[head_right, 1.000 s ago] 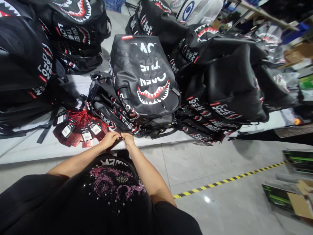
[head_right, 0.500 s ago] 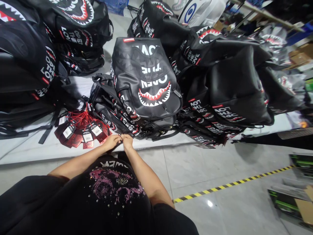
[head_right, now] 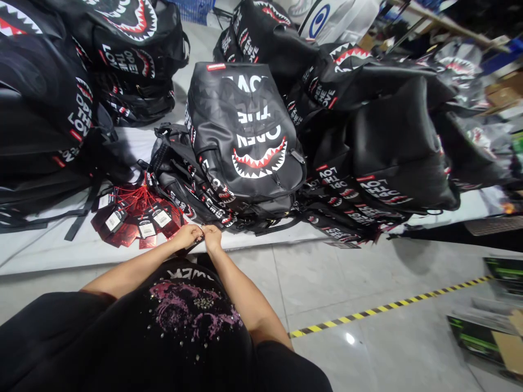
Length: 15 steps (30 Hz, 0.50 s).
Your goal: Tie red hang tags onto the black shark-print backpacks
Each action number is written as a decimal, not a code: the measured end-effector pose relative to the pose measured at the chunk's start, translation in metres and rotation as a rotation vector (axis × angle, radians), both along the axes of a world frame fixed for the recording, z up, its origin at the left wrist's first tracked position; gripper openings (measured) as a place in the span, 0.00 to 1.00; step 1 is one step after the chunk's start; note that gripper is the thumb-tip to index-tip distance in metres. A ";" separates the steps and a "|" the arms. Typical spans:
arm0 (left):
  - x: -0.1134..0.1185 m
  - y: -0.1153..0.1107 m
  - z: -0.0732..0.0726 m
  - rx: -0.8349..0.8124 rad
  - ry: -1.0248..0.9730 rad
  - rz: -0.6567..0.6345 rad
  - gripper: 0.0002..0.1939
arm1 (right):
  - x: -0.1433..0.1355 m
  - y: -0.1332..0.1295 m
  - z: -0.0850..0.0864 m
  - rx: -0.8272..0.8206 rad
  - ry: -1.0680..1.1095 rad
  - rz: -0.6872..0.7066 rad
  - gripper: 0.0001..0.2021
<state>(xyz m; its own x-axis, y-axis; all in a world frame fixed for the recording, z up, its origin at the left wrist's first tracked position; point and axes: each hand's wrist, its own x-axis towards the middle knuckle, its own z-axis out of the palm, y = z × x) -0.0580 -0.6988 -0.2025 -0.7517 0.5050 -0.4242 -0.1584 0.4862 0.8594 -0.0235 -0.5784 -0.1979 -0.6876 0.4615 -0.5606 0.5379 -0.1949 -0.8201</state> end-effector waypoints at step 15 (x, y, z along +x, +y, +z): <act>0.002 -0.001 0.010 -0.082 0.157 -0.107 0.13 | 0.001 -0.003 0.047 0.116 -0.008 0.095 0.09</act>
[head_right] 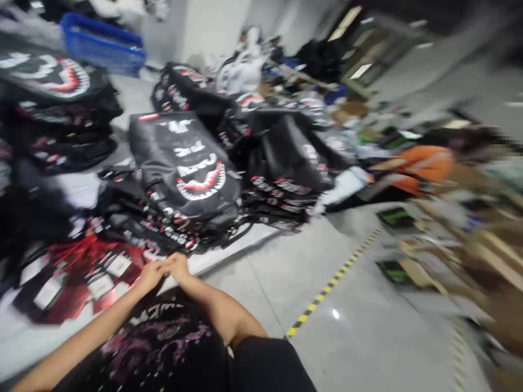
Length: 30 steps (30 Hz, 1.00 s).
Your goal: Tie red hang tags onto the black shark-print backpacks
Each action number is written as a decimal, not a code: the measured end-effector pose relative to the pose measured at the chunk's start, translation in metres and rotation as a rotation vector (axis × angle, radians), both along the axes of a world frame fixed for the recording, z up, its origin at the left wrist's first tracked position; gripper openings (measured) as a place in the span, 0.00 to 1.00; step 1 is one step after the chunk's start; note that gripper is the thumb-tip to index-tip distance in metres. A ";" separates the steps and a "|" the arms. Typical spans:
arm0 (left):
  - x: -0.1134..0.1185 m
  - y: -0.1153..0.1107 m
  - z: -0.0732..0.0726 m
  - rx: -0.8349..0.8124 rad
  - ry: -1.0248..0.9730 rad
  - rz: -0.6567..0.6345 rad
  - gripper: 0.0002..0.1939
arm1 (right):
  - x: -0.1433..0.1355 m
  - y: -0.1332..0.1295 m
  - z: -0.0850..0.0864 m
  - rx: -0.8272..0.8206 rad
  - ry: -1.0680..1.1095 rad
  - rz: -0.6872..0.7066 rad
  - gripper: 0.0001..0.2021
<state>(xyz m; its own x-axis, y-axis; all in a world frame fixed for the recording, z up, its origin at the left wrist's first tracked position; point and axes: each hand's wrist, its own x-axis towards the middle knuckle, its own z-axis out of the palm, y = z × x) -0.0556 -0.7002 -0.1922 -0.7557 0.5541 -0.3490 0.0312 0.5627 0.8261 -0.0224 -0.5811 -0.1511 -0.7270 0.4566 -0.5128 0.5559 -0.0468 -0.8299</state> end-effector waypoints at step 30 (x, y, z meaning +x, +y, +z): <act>-0.010 0.017 -0.002 0.047 -0.086 0.125 0.11 | -0.009 0.010 -0.017 0.077 0.005 -0.143 0.09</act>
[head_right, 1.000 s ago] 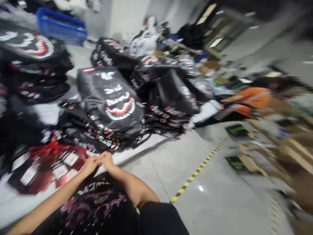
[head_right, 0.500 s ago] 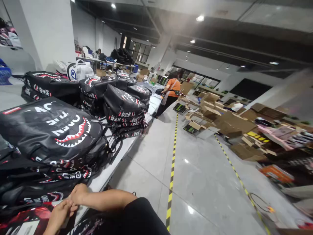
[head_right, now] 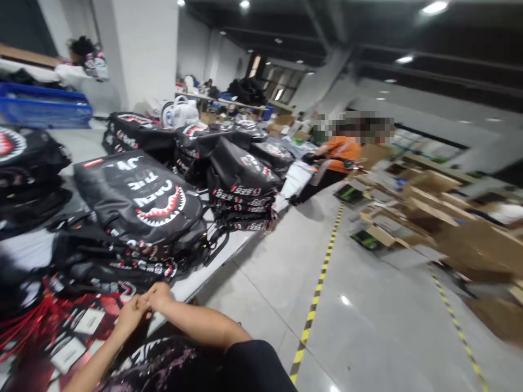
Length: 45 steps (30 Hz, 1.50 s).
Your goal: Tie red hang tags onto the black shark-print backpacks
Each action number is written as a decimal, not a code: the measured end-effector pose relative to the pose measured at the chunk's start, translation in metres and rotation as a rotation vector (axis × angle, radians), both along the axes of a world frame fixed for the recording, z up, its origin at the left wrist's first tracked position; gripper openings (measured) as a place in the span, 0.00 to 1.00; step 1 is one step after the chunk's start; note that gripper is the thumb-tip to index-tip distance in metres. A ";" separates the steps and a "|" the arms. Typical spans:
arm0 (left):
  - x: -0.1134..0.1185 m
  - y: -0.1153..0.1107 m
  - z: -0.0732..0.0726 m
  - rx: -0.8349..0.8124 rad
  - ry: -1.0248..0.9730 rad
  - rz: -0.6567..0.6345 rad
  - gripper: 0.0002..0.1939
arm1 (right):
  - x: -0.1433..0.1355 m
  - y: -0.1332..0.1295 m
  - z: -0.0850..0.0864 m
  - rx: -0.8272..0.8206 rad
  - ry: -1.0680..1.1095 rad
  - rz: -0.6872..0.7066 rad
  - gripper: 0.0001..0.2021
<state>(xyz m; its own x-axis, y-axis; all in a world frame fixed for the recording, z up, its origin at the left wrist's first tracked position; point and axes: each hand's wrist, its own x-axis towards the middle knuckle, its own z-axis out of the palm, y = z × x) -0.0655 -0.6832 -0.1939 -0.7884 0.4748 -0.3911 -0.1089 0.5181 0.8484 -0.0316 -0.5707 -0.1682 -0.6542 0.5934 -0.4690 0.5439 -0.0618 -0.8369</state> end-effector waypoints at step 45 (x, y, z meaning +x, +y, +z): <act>0.031 -0.011 0.019 -0.133 -0.045 0.086 0.07 | 0.022 0.007 -0.044 -0.104 0.124 0.195 0.14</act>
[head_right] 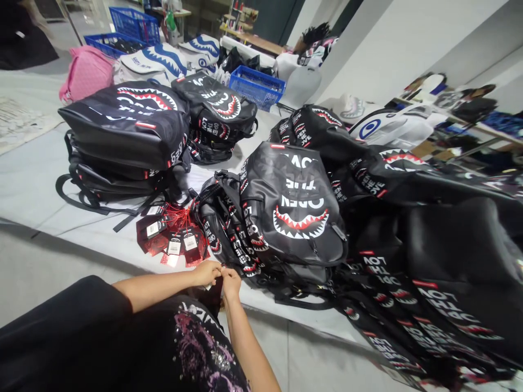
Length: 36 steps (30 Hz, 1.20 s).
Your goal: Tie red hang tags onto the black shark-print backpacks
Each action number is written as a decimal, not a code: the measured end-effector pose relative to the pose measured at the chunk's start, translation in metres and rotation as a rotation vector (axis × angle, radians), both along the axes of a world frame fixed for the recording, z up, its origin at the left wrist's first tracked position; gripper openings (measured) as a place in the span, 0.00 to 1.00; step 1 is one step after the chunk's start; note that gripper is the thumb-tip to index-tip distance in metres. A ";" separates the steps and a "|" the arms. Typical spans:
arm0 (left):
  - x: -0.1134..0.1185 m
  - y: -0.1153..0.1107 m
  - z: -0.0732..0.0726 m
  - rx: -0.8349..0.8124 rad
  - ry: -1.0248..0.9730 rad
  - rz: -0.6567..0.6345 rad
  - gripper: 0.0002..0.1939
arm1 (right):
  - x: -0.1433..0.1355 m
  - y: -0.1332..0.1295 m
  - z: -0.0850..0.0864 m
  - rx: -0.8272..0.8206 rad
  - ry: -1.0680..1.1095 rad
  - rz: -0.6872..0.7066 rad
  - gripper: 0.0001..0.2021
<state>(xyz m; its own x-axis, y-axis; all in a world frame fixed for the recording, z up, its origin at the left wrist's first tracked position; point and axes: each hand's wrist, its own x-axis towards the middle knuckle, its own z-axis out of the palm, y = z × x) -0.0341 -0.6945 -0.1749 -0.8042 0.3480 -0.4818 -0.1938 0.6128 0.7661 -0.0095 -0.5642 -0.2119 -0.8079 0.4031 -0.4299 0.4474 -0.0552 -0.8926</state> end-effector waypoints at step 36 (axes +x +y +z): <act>-0.049 -0.053 0.029 -0.206 0.350 0.256 0.08 | -0.004 0.000 0.010 -0.026 -0.031 0.031 0.17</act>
<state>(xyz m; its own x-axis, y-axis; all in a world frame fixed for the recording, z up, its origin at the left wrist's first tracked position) -0.0835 -0.7472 -0.1457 -0.9778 0.0434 -0.2052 -0.1106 0.7248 0.6800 -0.0131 -0.5646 -0.2016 -0.8061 0.3665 -0.4646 0.4764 -0.0636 -0.8769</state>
